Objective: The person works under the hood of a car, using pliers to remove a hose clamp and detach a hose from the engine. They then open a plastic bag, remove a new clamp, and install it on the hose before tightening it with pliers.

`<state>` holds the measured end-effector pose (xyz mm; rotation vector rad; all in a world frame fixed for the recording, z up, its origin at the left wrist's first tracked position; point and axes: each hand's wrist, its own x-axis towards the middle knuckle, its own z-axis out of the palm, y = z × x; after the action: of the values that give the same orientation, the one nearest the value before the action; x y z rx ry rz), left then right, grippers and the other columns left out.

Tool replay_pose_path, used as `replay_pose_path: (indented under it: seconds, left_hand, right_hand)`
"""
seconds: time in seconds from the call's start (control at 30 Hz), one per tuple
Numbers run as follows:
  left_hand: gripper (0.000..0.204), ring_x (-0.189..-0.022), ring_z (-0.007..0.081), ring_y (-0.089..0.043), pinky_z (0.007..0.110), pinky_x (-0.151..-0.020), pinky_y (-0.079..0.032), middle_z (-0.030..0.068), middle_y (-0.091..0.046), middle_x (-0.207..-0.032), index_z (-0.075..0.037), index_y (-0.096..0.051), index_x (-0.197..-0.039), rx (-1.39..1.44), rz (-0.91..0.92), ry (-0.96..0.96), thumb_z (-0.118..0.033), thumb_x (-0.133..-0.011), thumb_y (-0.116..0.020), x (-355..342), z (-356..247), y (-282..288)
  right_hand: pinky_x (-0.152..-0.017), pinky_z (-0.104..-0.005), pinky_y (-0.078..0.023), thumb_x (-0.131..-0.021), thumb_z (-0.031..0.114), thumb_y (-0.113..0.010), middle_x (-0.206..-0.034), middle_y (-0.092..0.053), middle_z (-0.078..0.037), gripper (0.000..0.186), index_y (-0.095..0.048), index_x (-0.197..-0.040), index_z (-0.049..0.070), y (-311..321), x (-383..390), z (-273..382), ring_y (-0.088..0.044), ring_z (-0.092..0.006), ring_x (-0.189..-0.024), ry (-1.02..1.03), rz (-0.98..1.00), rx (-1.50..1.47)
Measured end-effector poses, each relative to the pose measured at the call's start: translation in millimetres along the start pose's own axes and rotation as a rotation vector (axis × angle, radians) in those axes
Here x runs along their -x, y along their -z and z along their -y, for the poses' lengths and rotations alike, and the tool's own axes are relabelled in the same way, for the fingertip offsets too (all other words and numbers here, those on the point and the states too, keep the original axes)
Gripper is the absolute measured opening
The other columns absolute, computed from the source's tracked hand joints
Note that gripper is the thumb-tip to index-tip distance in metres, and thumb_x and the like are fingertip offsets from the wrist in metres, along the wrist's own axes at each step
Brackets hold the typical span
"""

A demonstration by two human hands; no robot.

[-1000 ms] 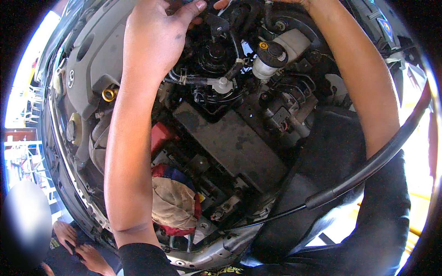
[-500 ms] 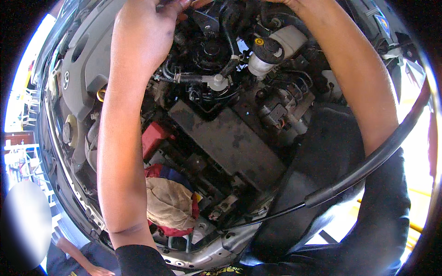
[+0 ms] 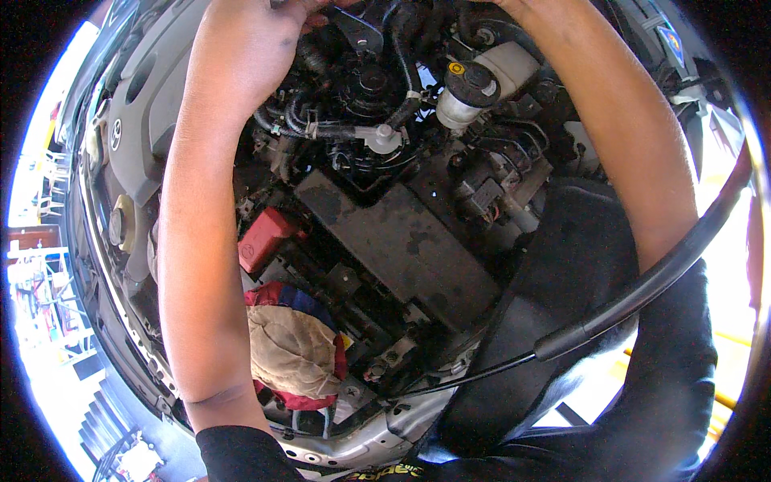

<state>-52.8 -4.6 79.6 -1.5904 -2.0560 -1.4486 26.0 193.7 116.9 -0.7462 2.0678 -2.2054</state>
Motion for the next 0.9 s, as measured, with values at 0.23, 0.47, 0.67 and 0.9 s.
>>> replay_pose_path:
  seconds: [0.23,0.47,0.67,0.9]
  left_hand:
    - [0.017,-0.082,0.0218,-0.07,0.035,-0.078,-0.053,0.0156,-0.073,-0.092,0.003,-0.063,-0.109,0.048,0.027,0.13,-0.003,-0.095,-0.069,3.7,-9.1,5.7]
    - [0.021,-0.086,0.0243,-0.07,0.036,-0.081,-0.052,0.0161,-0.074,-0.095,0.003,-0.064,-0.111,0.049,0.048,0.108,-0.005,-0.093,-0.07,-2.8,-6.6,5.1]
    - [0.022,-0.087,0.0247,-0.071,0.036,-0.082,-0.052,0.0162,-0.075,-0.096,0.004,-0.065,-0.113,0.178,0.223,0.247,-0.005,-0.093,-0.07,-24.7,-12.3,26.4]
    - [0.021,-0.084,0.0231,-0.07,0.035,-0.08,-0.052,0.0151,-0.074,-0.093,0.004,-0.065,-0.111,0.069,0.074,0.116,-0.004,-0.092,-0.071,-6.4,-6.2,4.8]
  right_hand:
    - [-0.095,-0.0413,-0.059,-0.097,0.005,-0.064,-0.145,-0.057,-0.008,0.041,-0.06,-0.138,0.006,14.1,15.2,10.3,-0.06,-0.0216,-0.128,-0.124,0.024,0.001]
    - [-0.098,-0.0487,-0.056,-0.094,0.0,-0.059,-0.154,-0.051,-0.009,0.048,-0.057,-0.142,0.007,27.1,24.3,11.2,-0.054,-0.029,-0.137,-0.143,0.036,-0.046]
    - [-0.098,-0.0501,-0.054,-0.094,0.0,-0.059,-0.156,-0.05,-0.009,0.051,-0.055,-0.145,0.007,25.3,25.5,12.7,-0.054,-0.0301,-0.137,-0.141,0.007,0.006]
    - [-0.098,-0.0495,-0.055,-0.094,-0.001,-0.058,-0.152,-0.053,-0.008,0.053,-0.053,-0.146,0.007,17.9,24.3,11.8,-0.057,-0.0283,-0.133,-0.141,-0.029,-0.049]
